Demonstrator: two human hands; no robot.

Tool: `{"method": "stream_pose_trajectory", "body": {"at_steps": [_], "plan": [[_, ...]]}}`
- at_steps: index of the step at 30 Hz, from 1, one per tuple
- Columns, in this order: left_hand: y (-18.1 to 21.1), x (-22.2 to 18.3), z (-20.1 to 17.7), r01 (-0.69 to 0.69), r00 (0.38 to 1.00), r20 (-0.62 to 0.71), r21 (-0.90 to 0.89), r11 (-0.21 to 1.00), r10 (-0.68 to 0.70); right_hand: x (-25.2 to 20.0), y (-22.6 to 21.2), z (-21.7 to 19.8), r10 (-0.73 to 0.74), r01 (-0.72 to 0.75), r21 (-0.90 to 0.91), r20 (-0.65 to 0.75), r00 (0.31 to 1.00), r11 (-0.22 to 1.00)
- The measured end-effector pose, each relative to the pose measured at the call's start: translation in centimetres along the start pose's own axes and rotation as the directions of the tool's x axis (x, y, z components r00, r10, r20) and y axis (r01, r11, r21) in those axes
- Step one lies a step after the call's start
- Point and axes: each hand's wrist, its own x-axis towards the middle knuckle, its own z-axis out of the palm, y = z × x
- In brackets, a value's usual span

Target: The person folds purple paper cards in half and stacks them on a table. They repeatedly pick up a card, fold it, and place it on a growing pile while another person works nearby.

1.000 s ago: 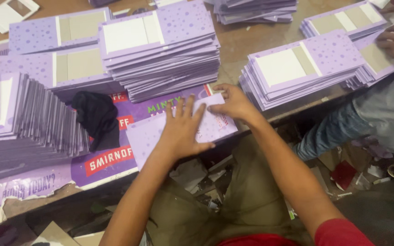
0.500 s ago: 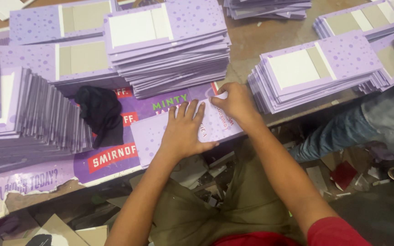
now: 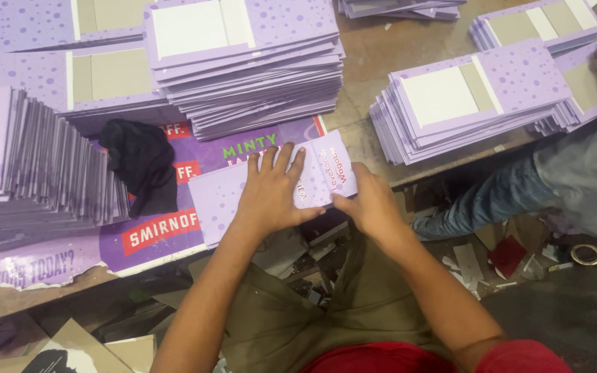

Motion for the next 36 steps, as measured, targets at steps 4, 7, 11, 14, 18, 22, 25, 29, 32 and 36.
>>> {"method": "stream_pose_trajectory", "body": {"at_steps": [4, 7, 11, 14, 18, 22, 25, 29, 32, 36], "plan": [[0.0, 0.0, -0.2, -0.024, 1.0, -0.01, -0.002, 1.0, 0.024, 2.0, 0.4, 0.4, 0.043, -0.039, -0.101, 0.045, 0.998, 0.994], [0.0, 0.1, -0.2, -0.027, 1.0, 0.011, 0.0, 1.0, 0.027, 5.2, 0.8, 1.4, 0.01, -0.011, -0.097, -0.008, 1.0, 0.995], [-0.1, -0.1, 0.0, -0.037, 0.999, -0.015, 0.009, 0.999, 0.037, 9.9, 1.0, 2.9, -0.186, 0.187, 0.001, -0.089, 0.978, 0.982], [0.0, -0.1, 0.2, -0.039, 0.998, -0.039, 0.008, 0.999, 0.039, 9.8, 1.3, 2.9, -0.251, 0.259, 0.057, -0.121, 0.96, 0.964], [0.1, 0.0, -0.1, -0.031, 0.997, -0.067, 0.004, 1.0, 0.032, 5.8, 0.5, 1.7, -0.15, 0.154, 0.114, -0.042, 0.988, 0.982], [0.0, -0.2, 0.2, -0.028, 0.998, -0.063, 0.003, 1.0, 0.028, 0.6, 0.2, 1.5, -0.097, 0.104, 0.124, -0.056, 0.994, 0.987], [-0.1, -0.7, 0.7, -0.01, 0.991, -0.134, 0.017, 1.0, 0.012, 0.0, 0.1, 1.5, -0.1, 0.111, 0.118, -0.091, 0.991, 0.987], [-0.8, -1.3, 1.6, 0.219, 0.932, -0.316, 0.103, 0.97, -0.176, 0.5, 0.8, 1.1, -0.068, 0.076, 0.172, -0.052, 0.996, 0.982], [-1.0, -1.7, 2.5, 0.347, 0.897, -0.332, 0.124, 0.93, -0.29, 0.5, 2.0, 1.5, -0.053, 0.062, 0.196, -0.052, 0.997, 0.979], [-0.4, -1.3, 3.2, 0.389, 0.87, -0.39, 0.165, 0.906, -0.302, 1.6, 2.7, 1.8, -0.078, 0.071, 0.432, -0.002, 0.997, 0.899]]}}
